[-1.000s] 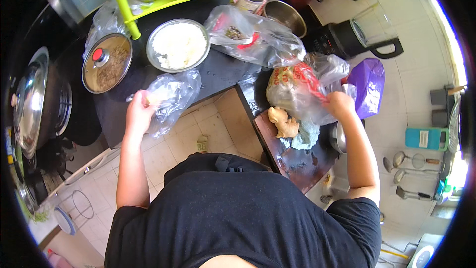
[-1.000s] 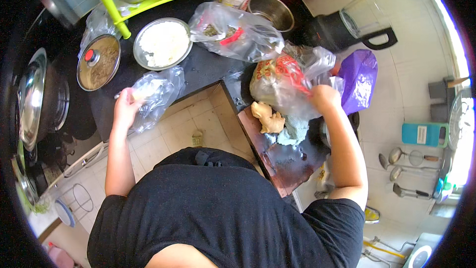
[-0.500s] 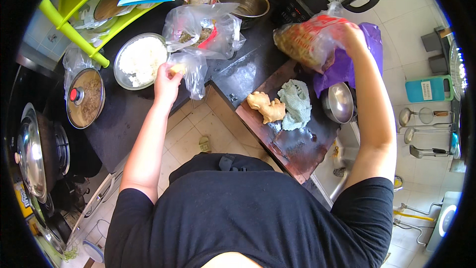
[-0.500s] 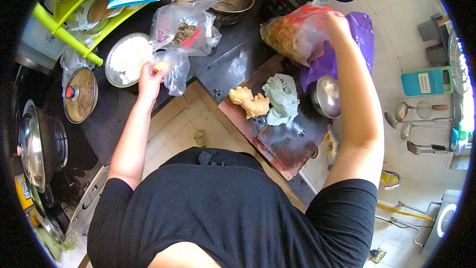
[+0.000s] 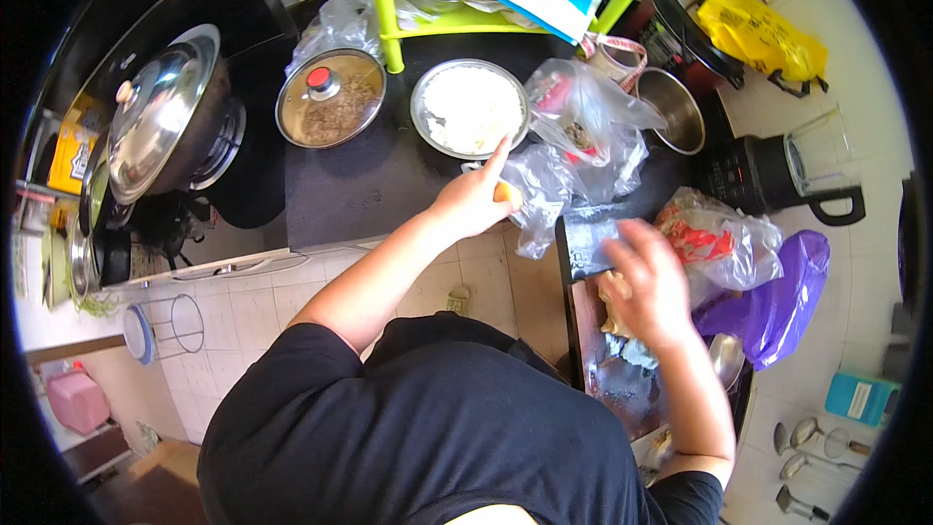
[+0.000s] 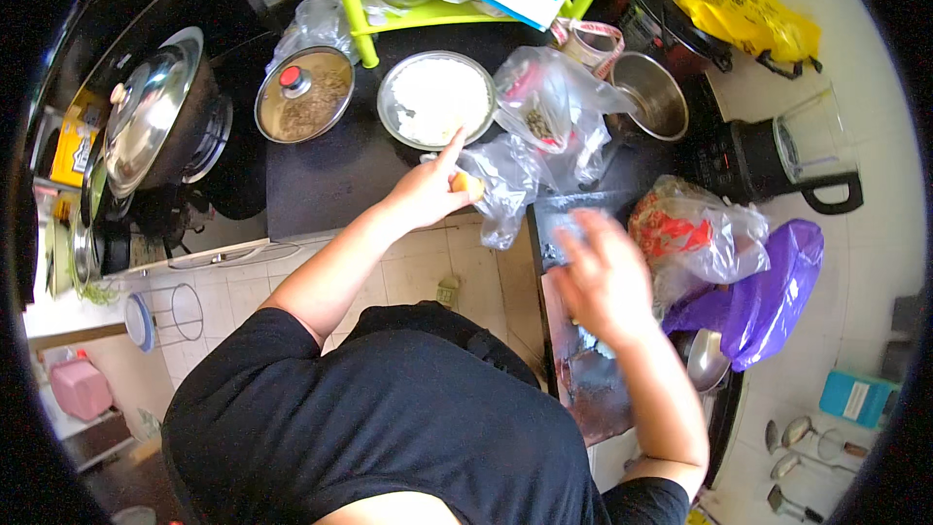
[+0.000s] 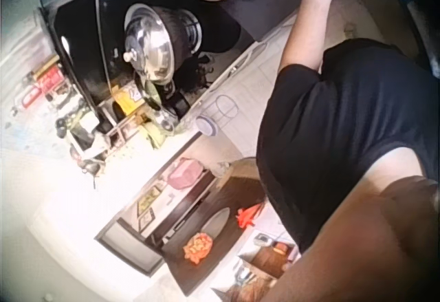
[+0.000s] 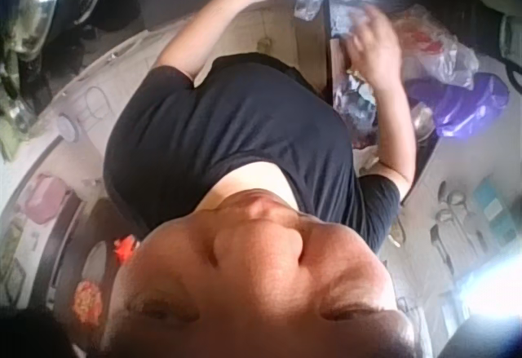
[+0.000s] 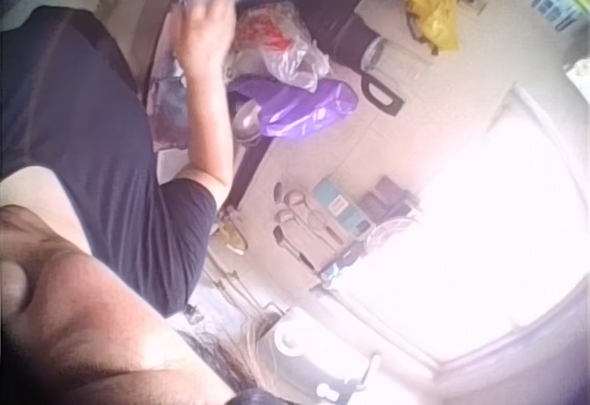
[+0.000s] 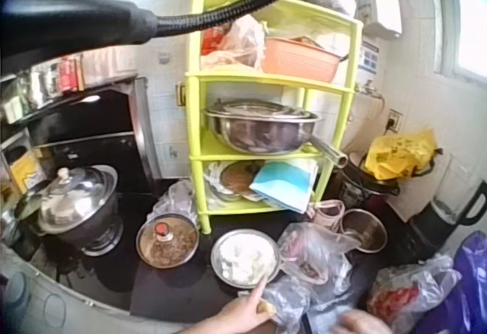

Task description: The person prepares ginger by washing it, peeling it with a knife and a peeler, and slicing it into small pieces on a cutting board. They then scoop cooked green beans from a pot on the stove into a metal bowl using a slotted spoon.

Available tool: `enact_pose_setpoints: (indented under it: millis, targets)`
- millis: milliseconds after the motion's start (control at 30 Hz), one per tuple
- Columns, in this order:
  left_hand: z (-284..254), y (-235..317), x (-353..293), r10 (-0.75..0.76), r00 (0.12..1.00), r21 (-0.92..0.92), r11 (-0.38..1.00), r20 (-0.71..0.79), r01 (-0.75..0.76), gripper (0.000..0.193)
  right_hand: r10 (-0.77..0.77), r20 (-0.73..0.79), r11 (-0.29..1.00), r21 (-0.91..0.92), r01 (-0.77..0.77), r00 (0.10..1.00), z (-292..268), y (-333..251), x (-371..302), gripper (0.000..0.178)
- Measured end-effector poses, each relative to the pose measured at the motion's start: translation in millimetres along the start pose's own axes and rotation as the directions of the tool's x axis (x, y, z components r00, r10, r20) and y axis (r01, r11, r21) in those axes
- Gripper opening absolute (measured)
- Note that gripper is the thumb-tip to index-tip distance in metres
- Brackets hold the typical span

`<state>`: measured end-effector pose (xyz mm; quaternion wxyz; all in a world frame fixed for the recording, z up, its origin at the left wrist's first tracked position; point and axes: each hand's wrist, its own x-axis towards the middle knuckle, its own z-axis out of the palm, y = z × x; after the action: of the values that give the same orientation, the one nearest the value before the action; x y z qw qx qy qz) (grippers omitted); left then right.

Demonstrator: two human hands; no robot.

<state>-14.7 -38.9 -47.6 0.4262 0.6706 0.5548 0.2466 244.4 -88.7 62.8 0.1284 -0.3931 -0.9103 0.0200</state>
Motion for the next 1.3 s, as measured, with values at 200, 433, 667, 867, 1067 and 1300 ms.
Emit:
enact_pose_setpoints:
  millis: [200, 433, 667, 867, 1067, 1300]
  targets:
    - [3, -19, -20, -0.025, 0.993, -0.584, 0.807, 0.113, 0.086, 0.089, 0.067, 0.205, 0.998, 0.001, -0.068, 0.976, 115, -8, 30, 0.058]
    - [-9, -33, -62, -0.118, 0.993, -0.734, 0.676, -0.015, 0.069, 0.066, 0.413, -0.133, 0.738, -0.532, -0.416, 0.901, 137, 132, 17, 0.025]
    - [17, -50, -79, -0.206, 0.977, -0.743, 0.645, 0.055, 0.178, 0.036, 0.357, 0.27, 0.92, -0.265, -0.288, 0.894, 95, 143, -4, 0.027]
    - [28, -35, -69, -0.144, 0.975, -0.7, 0.68, 0.168, 0.221, 0.043, 0.308, -0.024, 0.869, -0.4, -0.292, 0.951, -13, 92, -64, 0.04]
    - [65, 9, -39, 0.093, 0.921, -0.662, 0.723, 0.377, 0.198, 0.068, 0.773, -0.599, -0.129, -0.471, -0.873, 0.209, -100, 113, -154, 0.09]
    - [116, 73, -15, 0.235, 0.761, -0.597, 0.766, 0.605, 0.239, 0.071, 0.728, -0.61, 0.052, 0.503, -0.863, -0.312, -143, 186, -390, 0.042]
